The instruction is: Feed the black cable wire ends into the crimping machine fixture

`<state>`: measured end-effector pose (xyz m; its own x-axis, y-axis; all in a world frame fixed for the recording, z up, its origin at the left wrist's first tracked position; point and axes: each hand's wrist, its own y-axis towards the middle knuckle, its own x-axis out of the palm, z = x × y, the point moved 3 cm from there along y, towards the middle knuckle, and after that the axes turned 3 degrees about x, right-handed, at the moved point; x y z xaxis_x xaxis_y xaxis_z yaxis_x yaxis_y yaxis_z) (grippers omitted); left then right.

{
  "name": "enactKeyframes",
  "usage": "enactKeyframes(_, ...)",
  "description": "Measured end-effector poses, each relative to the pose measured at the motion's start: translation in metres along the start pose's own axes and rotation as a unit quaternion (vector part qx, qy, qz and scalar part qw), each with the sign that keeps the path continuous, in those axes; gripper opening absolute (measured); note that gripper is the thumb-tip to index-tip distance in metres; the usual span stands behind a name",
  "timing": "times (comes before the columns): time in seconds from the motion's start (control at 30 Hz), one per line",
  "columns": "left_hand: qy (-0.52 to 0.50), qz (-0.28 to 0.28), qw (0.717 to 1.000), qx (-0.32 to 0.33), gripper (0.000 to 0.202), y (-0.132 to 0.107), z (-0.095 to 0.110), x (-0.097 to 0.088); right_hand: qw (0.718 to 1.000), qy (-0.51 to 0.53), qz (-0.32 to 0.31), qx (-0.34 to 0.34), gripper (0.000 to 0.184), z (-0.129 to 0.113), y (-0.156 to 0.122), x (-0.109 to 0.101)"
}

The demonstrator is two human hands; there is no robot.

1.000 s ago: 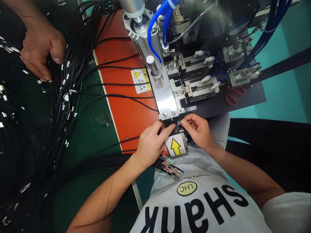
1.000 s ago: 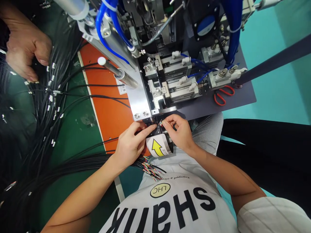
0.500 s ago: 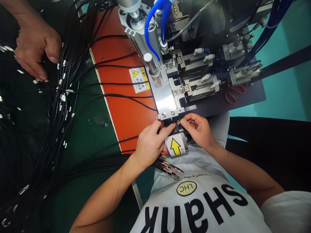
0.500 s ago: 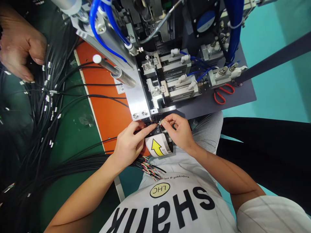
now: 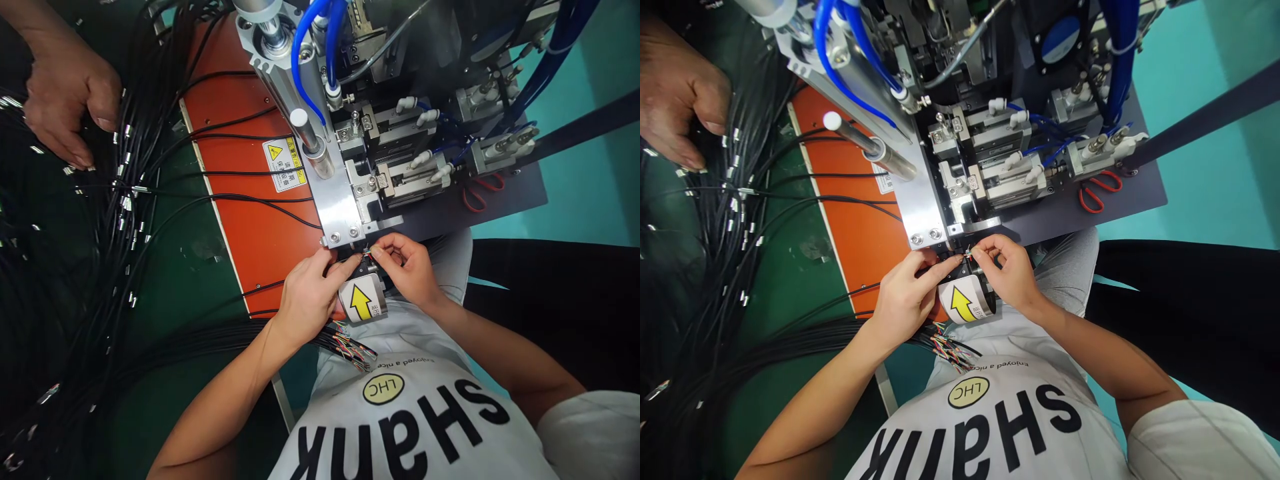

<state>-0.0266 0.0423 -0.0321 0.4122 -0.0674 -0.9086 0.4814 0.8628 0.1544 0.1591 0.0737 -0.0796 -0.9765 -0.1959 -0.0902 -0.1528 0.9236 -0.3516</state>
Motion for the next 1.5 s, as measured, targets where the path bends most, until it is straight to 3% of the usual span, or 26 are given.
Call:
enactKeyframes(0.2, 0.043, -0.001, 0.999, 0.014, 0.034, 0.001, 0.001, 0.000, 0.997, -0.068, 0.017, -0.045, 0.011, -0.005, -0.001, -0.002)
enactKeyframes(0.4, 0.106, 0.000, 0.994, 0.014, 0.035, 0.002, 0.008, 0.002, 0.961, -0.244, 0.052, -0.120, 0.004, -0.021, -0.003, -0.001)
enactKeyframes(0.6, 0.036, -0.011, 0.999, -0.024, 0.035, 0.000, 0.004, 0.004, 0.997, -0.070, -0.032, -0.004, 0.015, -0.006, -0.001, -0.007)
enactKeyframes(0.73, -0.002, -0.005, 1.000, -0.025, 0.036, -0.001, 0.001, 0.004, 0.986, -0.124, 0.036, -0.102, 0.007, -0.017, -0.010, -0.009)
enactKeyframes(0.83, -0.009, 0.002, 1.000, -0.020, 0.036, -0.001, 0.001, 0.003, 0.979, -0.148, 0.042, -0.136, 0.004, -0.020, -0.011, -0.005)
enactKeyframes(1.07, -0.027, 0.011, 0.999, -0.032, 0.039, -0.001, 0.001, 0.005, 0.998, -0.049, -0.034, 0.008, 0.016, 0.006, 0.006, -0.008)
enactKeyframes(1.23, -0.016, 0.008, 1.000, -0.014, 0.038, -0.001, 0.001, 0.004, 0.997, -0.016, -0.053, 0.048, 0.028, 0.005, 0.008, -0.004)
enactKeyframes(1.4, -0.005, 0.011, 1.000, -0.006, 0.037, -0.001, 0.001, 0.003, 0.995, -0.061, 0.044, -0.071, 0.010, -0.007, 0.005, 0.005)
enactKeyframes(1.5, 0.000, 0.006, 1.000, -0.007, 0.038, -0.001, 0.001, 0.004, 0.984, -0.099, 0.060, -0.133, 0.005, -0.012, 0.002, 0.007)
